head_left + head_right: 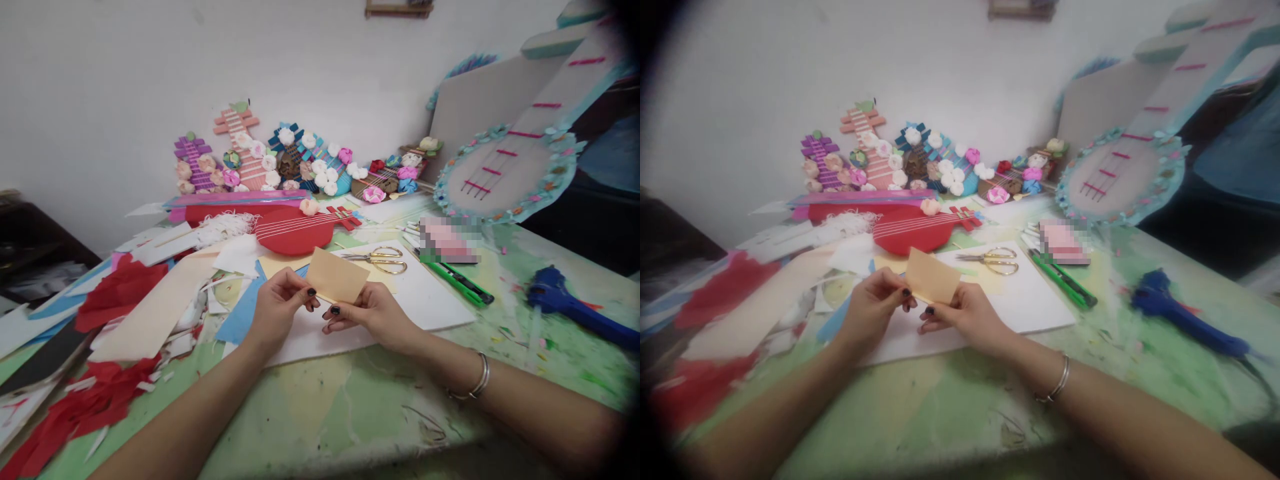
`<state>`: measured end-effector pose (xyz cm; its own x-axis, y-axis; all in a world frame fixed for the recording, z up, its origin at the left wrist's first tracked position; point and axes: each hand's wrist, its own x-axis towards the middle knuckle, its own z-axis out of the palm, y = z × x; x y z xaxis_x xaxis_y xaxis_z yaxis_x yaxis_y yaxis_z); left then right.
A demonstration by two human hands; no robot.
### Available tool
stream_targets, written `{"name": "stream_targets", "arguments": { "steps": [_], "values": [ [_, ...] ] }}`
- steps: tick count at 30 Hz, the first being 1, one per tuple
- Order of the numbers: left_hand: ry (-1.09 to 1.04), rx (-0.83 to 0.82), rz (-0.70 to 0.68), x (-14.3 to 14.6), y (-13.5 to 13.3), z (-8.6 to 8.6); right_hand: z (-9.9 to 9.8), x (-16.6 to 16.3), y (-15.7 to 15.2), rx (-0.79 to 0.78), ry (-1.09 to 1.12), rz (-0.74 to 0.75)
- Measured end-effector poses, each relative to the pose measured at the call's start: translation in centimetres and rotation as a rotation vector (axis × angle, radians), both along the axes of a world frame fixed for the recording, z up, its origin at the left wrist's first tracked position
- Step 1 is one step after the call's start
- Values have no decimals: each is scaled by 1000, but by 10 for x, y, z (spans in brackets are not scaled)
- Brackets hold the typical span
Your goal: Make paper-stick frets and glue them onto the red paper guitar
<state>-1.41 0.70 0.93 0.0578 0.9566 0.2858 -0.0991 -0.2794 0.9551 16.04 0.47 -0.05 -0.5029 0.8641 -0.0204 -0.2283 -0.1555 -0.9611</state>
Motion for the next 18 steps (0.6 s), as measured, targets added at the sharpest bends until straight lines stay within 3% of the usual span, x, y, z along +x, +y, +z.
{"name": "stream_targets", "arguments": {
  "steps": [10, 18],
  "values": [
    [-163, -104, 11, 3, -1, 2, -3, -5, -5, 56, -76, 32],
    [-163, -174, 37, 2, 0, 1, 1, -2, -5, -29, -14, 62]
  ]
}}
